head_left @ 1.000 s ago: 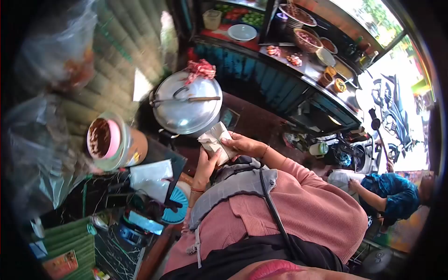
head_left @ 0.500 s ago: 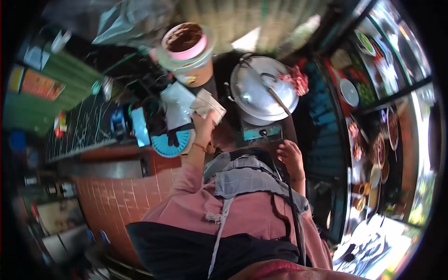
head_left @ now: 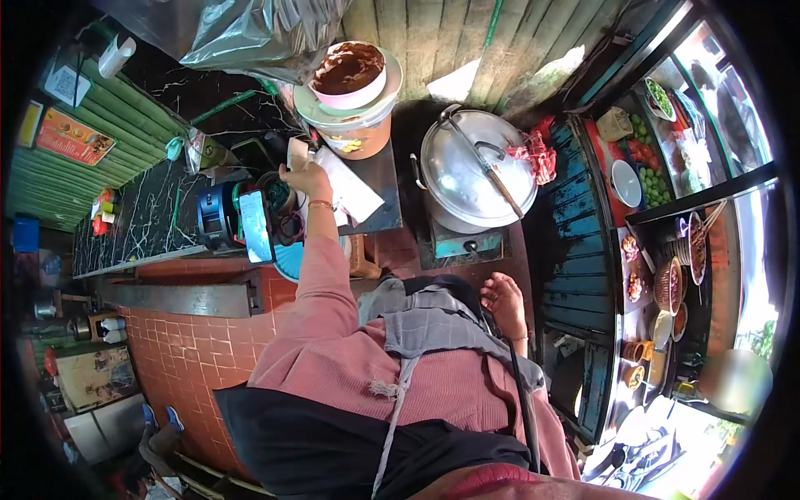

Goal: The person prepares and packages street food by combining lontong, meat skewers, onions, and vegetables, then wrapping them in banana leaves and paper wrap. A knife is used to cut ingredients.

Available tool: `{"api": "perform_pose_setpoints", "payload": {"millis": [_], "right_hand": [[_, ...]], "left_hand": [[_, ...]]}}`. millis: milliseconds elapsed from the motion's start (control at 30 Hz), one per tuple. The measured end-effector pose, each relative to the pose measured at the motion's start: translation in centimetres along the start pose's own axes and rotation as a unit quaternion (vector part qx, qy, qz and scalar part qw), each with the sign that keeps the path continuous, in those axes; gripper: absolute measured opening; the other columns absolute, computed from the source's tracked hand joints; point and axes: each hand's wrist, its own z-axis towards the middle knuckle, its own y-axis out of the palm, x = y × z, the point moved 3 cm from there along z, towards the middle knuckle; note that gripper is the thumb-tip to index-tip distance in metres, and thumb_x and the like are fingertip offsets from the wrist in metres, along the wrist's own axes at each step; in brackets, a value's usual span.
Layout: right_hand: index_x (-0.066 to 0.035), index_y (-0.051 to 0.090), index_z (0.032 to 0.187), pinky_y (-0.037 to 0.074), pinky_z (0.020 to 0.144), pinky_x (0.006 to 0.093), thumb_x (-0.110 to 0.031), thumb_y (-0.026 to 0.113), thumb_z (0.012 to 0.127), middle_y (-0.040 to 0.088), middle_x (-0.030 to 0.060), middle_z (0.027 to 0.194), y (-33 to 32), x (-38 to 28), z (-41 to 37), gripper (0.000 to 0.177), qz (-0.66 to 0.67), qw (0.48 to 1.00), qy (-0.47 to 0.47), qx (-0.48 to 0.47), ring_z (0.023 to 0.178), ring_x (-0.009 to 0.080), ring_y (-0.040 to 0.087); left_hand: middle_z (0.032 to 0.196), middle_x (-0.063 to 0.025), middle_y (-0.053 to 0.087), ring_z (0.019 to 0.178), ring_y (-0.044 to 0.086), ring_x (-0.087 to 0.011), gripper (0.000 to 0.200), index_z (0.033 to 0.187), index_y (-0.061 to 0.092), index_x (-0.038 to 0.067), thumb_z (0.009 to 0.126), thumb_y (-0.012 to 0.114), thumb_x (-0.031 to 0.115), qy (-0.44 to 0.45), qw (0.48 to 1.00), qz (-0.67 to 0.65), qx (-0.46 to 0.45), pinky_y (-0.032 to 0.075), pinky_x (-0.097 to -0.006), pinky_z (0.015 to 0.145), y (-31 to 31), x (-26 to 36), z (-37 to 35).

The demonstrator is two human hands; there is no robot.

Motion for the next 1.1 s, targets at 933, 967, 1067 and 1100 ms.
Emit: {"api": "perform_pose_setpoints", "payload": {"millis": [933, 967, 1067, 1100], "right_hand": [[-0.011, 0.054, 0.130, 0.038, 0.099, 0.0302, -0.037, 0.041, 0.097, 0.058, 0.0026, 0.124, -28.9, 0.1, -2.3, 0.044, -0.255, 0.962, 0.091, -0.047, 0.110, 0.0154, 0.052], [-0.009, 0.051, 0.132, 0.036, 0.102, 0.0294, -0.035, 0.041, 0.097, 0.056, 0.0021, 0.126, -29.6, 0.1, -2.8, 0.045, -0.255, 0.960, 0.110, -0.028, 0.112, 0.0146, 0.051], [-0.010, 0.058, 0.125, 0.041, 0.096, 0.0284, -0.036, 0.043, 0.096, 0.060, 0.0040, 0.120, -29.8, -0.6, -4.7, 0.043, -0.199, 0.977, 0.072, -0.026, 0.107, 0.0145, 0.054], [-0.009, 0.059, 0.124, 0.041, 0.096, 0.0282, -0.036, 0.043, 0.096, 0.061, 0.0040, 0.120, -29.6, -1.0, -5.1, 0.042, -0.162, 0.984, 0.069, -0.034, 0.107, 0.0139, 0.054]], "left_hand": [[0.099, -0.0039, 0.066, 0.092, 0.058, -0.0113, 0.029, 0.105, 0.066, 0.002, 0.092, 0.056, 0.026, 0.015, 0.199, 0.166, -0.966, 0.045, -0.0256, 0.086, -3.2, 0.3, -59.3], [0.097, -0.0040, 0.067, 0.091, 0.059, -0.0114, 0.028, 0.104, 0.066, 0.002, 0.092, 0.056, 0.025, 0.034, 0.190, 0.175, -0.966, 0.045, -0.0257, 0.085, -3.2, 0.2, -60.2], [0.096, -0.0048, 0.068, 0.090, 0.060, -0.0115, 0.028, 0.102, 0.067, 0.001, 0.091, 0.058, 0.025, 0.062, 0.170, 0.182, -0.967, 0.046, -0.0258, 0.083, -3.2, 1.1, -61.8], [0.096, -0.0050, 0.068, 0.090, 0.060, -0.0114, 0.027, 0.102, 0.067, 0.001, 0.091, 0.058, 0.024, 0.077, 0.162, 0.194, -0.964, 0.046, -0.0259, 0.083, -3.1, 1.3, -62.0]]}}
